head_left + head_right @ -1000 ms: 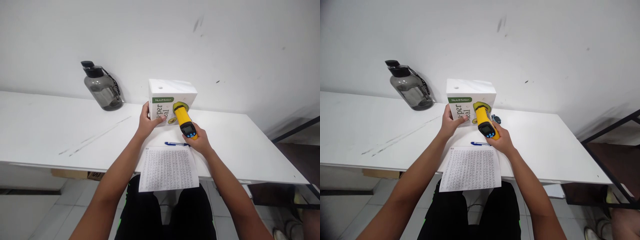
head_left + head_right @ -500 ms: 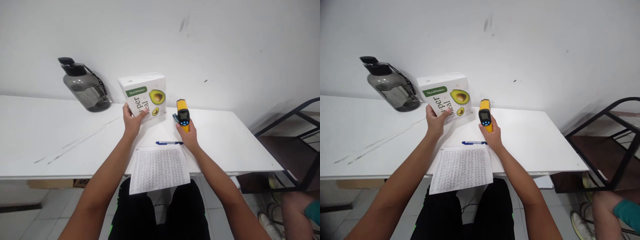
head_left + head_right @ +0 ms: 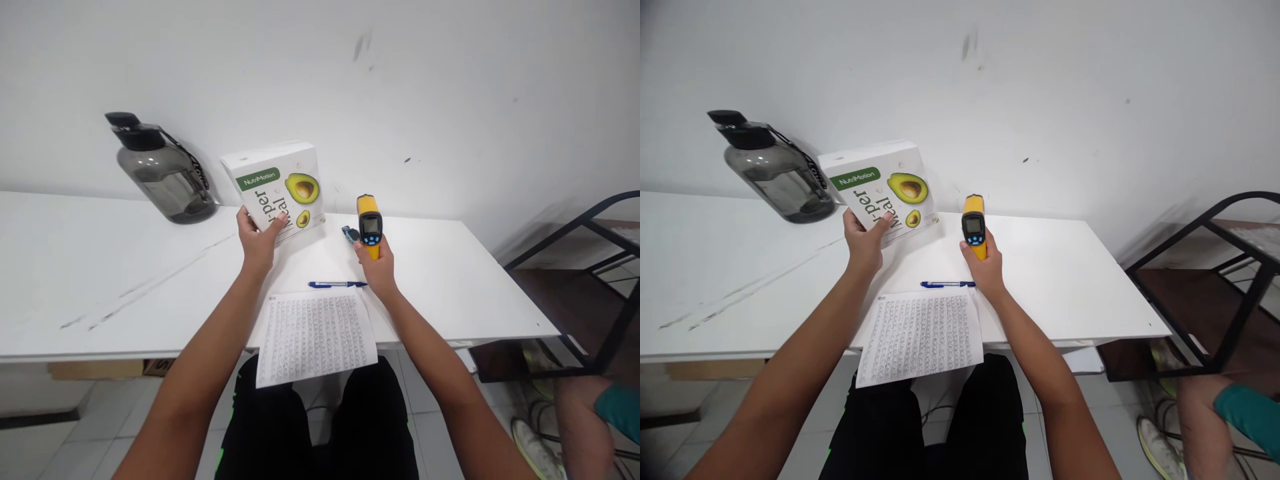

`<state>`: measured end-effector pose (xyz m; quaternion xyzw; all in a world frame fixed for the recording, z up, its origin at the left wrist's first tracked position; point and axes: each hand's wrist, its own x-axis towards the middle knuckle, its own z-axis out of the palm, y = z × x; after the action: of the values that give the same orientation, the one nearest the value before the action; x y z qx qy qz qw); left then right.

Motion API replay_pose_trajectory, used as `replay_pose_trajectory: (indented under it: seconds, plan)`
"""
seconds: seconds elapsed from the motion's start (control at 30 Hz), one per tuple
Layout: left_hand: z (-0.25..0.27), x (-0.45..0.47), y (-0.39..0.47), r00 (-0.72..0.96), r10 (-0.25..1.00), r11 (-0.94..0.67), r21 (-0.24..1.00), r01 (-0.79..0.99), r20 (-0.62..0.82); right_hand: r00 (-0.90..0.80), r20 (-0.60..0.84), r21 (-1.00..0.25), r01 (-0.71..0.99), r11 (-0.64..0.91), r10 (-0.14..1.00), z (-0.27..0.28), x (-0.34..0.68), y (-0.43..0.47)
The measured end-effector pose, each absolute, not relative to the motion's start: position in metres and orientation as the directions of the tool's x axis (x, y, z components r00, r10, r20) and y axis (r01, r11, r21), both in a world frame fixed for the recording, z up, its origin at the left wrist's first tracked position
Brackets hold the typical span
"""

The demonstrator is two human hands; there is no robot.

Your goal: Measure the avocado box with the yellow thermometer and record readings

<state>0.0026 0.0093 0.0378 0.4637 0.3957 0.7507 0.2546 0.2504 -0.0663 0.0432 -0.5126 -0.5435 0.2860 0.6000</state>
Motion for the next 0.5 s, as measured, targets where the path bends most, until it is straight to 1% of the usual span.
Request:
replay_pose_trajectory:
  seconds: [0.17, 0.33, 0.5]
  plan:
    - [0.0370, 0.0020, 0.0093, -0.452, 0.754, -0.548, 0.836, -0.031, 0.477, 0.207, 0.351, -0.925, 0.232, 0.303, 0.913, 0.0429, 0.2497, -0.0671]
    - [0.0337, 0.0011, 0.0123, -0.433, 0.747, -0.559, 0.829, 0.003, 0.505, 0.209, 0.344, -0.926, 0.238, 0.293, 0.916, 0.0421, 0.2490, -0.0663]
    - [0.0317, 0.0010, 0.0145, -0.444, 0.740, -0.560, 0.828, 0.007, 0.505, 0.222, 0.347, -0.921, 0.265, 0.286, 0.911, 0.0399, 0.2494, -0.0647]
